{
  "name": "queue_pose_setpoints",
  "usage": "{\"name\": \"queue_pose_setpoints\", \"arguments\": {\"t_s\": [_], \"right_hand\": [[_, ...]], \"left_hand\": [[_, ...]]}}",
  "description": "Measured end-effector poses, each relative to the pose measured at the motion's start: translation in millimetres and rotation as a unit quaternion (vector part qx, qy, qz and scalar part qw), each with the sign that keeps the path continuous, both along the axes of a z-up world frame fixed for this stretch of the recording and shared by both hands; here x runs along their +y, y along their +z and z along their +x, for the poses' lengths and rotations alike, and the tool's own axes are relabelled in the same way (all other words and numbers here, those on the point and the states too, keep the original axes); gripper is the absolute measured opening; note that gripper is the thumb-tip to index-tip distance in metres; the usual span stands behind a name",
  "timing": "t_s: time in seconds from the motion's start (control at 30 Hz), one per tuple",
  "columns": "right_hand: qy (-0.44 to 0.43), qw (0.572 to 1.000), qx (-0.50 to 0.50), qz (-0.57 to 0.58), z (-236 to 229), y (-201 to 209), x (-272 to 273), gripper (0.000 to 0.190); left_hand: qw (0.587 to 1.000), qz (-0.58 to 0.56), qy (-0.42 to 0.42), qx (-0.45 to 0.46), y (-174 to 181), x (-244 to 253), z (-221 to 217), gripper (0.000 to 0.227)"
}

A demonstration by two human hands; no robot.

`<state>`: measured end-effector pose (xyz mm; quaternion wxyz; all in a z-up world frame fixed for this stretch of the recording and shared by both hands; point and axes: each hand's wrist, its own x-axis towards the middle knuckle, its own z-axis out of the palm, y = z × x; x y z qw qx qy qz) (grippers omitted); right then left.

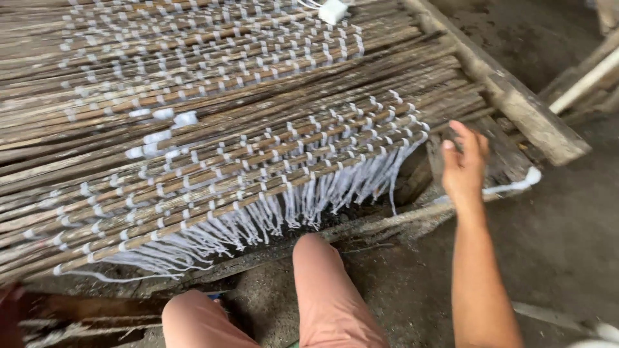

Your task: Threading white cotton loops onto thin wooden sticks as part of a manual weaving process

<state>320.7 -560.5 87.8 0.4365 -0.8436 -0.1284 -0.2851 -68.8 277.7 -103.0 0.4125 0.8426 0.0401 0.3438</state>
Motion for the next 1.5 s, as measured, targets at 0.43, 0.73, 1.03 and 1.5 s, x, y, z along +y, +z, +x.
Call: {"name": "queue_pose_setpoints", "arguments": {"t_s": [0.43, 0.73, 1.03, 1.5], "right_hand": [[0.119, 0.985, -0.075, -0.104, 67.9, -1.6, -3.0, 0.031], [0.297, 0.903, 0.049, -0.305, 77.6, 124.2, 207.1, 0.035], [0.291, 0.753, 0.261, -0.529, 83.4, 154.3, 310.3, 0.075], [0.313, 0.707, 0.309, -0.554, 98.0, 153.3, 315.2, 0.087]], "left_hand": [[0.949, 0.244, 0.183, 0.083, 220.4, -189.6, 19.9, 0.016], [0.961, 0.224, 0.134, 0.097, 286.5, -172.3, 97.9, 0.021], [0.976, 0.187, 0.076, 0.084, 309.2, -167.1, 163.1, 0.027], [0.966, 0.066, 0.23, 0.1, 217.7, -131.2, 11.5, 0.041]]}}
